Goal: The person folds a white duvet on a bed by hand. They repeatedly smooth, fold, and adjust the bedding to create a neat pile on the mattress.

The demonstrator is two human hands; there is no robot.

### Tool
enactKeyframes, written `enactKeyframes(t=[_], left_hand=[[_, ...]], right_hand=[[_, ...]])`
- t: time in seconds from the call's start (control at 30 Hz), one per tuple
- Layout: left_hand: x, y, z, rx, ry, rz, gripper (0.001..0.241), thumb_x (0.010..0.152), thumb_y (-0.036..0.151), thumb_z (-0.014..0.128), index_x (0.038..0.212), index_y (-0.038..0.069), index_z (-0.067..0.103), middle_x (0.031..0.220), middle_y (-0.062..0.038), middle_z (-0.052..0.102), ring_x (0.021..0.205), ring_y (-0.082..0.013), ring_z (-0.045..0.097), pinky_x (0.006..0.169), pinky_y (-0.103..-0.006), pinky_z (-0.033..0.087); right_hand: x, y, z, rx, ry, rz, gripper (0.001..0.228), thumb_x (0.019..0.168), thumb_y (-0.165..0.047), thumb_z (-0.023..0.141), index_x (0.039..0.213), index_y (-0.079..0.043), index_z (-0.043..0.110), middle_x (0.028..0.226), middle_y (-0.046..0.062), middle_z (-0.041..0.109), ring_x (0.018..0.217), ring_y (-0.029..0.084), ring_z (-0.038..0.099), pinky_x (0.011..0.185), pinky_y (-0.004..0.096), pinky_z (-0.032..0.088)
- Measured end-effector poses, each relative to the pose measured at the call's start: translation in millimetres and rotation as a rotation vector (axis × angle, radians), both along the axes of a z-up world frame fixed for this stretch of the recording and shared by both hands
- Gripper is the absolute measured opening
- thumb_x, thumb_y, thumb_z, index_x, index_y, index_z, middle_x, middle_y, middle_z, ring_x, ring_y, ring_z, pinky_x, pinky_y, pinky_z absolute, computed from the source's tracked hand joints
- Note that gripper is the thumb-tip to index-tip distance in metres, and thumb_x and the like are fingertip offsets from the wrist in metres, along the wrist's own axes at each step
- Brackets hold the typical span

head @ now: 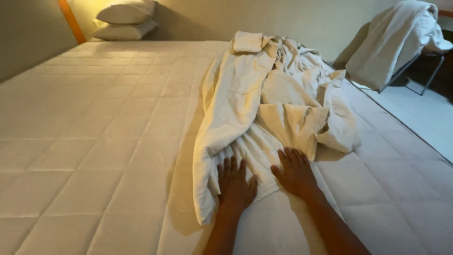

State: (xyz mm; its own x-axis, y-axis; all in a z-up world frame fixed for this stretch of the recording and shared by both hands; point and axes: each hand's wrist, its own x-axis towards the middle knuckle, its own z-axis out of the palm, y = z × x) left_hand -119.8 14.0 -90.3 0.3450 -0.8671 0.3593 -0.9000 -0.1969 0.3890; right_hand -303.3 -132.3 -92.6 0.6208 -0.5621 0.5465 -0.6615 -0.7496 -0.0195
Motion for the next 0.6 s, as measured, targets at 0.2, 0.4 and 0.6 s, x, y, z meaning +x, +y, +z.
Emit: enactKeyframes(t=[0.2, 0.4, 0.6], left_hand=[[-1, 15, 10, 0.031, 0.032, -0.023, 0.074, 0.096, 0.049, 0.051, 0.153, 0.003, 0.039, 0.162, -0.026, 0.026, 0.151, -0.0421, 0.018, 0.123, -0.0554, 0.005], [-35, 3, 10, -0.018, -0.005, -0.095, 0.070, 0.094, 0.045, 0.053, 0.150, 0.003, 0.043, 0.159, -0.027, 0.032, 0.150, -0.0433, 0.022, 0.121, -0.0595, 0.007], [-53, -13, 22, -0.116, -0.058, -0.159, 0.066, 0.092, 0.041, 0.055, 0.146, 0.003, 0.049, 0.155, -0.028, 0.040, 0.149, -0.0448, 0.028, 0.119, -0.0646, 0.011]], right_hand=[[-9, 15, 12, 0.022, -0.046, 0.133, 0.063, 0.092, -0.042, 0.065, 0.137, 0.001, 0.057, 0.143, 0.025, 0.054, 0.136, 0.044, 0.044, 0.114, 0.054, 0.028], [-13, 20, 57, -0.043, -0.359, 0.059, 0.047, 0.087, -0.024, 0.071, 0.127, -0.002, 0.065, 0.135, 0.022, 0.060, 0.133, 0.041, 0.051, 0.117, 0.051, 0.036], [-18, -5, 29, -0.033, -0.039, 0.073, 0.052, 0.090, -0.034, 0.066, 0.130, -0.001, 0.063, 0.138, 0.025, 0.058, 0.139, 0.042, 0.044, 0.120, 0.051, 0.027]])
